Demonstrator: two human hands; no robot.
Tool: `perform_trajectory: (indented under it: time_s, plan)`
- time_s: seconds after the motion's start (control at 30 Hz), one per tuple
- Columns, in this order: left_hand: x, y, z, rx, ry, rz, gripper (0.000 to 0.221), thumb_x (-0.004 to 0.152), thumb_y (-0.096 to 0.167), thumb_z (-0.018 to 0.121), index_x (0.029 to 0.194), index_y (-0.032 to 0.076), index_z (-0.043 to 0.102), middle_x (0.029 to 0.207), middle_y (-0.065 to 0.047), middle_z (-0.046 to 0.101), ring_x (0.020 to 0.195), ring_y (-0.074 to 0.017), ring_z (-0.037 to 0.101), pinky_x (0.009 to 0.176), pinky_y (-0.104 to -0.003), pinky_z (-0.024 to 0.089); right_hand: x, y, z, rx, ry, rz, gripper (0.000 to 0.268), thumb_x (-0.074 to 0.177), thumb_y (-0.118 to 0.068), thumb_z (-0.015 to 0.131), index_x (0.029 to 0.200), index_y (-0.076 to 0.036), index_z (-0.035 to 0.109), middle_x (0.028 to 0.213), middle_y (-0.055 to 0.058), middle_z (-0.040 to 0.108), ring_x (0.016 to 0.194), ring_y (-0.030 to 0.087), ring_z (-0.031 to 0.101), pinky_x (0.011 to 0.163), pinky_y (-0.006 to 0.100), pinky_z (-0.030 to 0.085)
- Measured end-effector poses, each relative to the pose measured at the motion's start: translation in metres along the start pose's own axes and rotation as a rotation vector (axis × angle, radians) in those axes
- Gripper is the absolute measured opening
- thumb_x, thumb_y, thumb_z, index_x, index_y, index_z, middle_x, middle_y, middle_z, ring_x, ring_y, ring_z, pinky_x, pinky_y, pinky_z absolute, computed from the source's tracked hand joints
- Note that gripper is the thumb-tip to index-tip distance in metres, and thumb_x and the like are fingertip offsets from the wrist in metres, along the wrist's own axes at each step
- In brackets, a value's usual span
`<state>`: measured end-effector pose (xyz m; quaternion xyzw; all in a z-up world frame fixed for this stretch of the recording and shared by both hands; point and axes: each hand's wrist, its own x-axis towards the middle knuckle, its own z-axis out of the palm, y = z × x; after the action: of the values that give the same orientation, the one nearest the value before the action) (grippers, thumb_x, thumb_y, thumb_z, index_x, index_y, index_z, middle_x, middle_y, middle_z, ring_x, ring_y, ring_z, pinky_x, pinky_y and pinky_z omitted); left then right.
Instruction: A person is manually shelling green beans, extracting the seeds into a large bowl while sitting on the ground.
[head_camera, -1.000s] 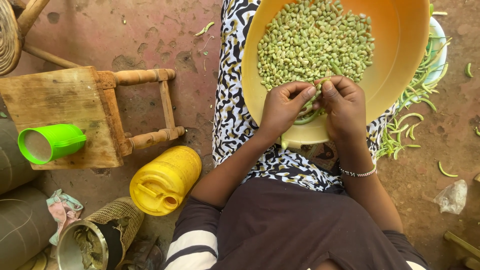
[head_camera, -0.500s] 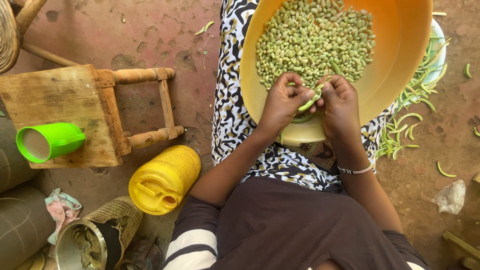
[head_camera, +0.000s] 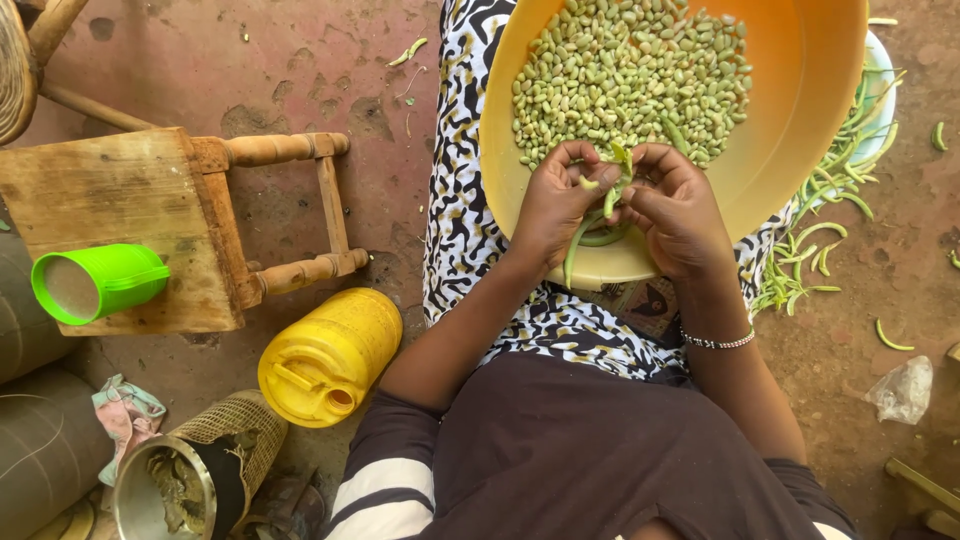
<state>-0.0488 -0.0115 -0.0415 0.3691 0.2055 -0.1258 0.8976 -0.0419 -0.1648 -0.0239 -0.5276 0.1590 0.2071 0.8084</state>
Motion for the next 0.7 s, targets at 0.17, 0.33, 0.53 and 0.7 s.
perform_trajectory:
  time_s: [0.17, 0.33, 0.53, 0.7]
  plan:
    - [0.012, -0.014, -0.011, 0.138, 0.000, 0.100, 0.030, 0.092, 0.011, 0.085, 0.109, 0.006, 0.060, 0.093, -0.011, 0.072, 0.079, -0.0171, 0.076, 0.057, -0.033, 0.069, 0.005, 0.012, -0.011, -0.006, 0.013, -0.044, 0.035, 0.097, 0.004, 0.070, 0.129, 0.002, 0.059, 0.114, 0.010, 0.058, 0.097, 0.019, 0.074, 0.074, 0.036, 0.072]
    - [0.011, -0.013, -0.009, 0.051, 0.029, 0.151, 0.029, 0.097, 0.013, 0.082, 0.114, 0.007, 0.060, 0.092, -0.012, 0.072, 0.075, -0.0202, 0.078, 0.052, -0.032, 0.065, -0.006, 0.001, 0.012, -0.152, -0.026, -0.126, 0.040, 0.097, 0.003, 0.074, 0.131, 0.001, 0.054, 0.111, 0.010, 0.056, 0.098, 0.017, 0.069, 0.079, 0.037, 0.070]
    - [-0.006, 0.012, 0.012, 0.148, 0.067, 0.292, 0.037, 0.092, 0.010, 0.087, 0.118, 0.008, 0.060, 0.104, -0.008, 0.076, 0.091, -0.0114, 0.077, 0.072, -0.024, 0.066, -0.007, 0.002, 0.017, -0.221, -0.075, -0.054, 0.030, 0.103, -0.001, 0.069, 0.128, 0.002, 0.054, 0.103, 0.015, 0.062, 0.088, 0.021, 0.069, 0.074, 0.036, 0.068]
    - [-0.007, 0.016, 0.014, 0.175, 0.037, 0.241, 0.049, 0.091, 0.012, 0.088, 0.127, 0.008, 0.056, 0.108, -0.011, 0.076, 0.091, -0.0138, 0.077, 0.072, -0.025, 0.063, -0.014, -0.007, 0.027, -0.207, 0.077, -0.179, 0.021, 0.103, -0.003, 0.076, 0.116, 0.005, 0.062, 0.094, 0.016, 0.070, 0.086, 0.016, 0.074, 0.075, 0.034, 0.068]
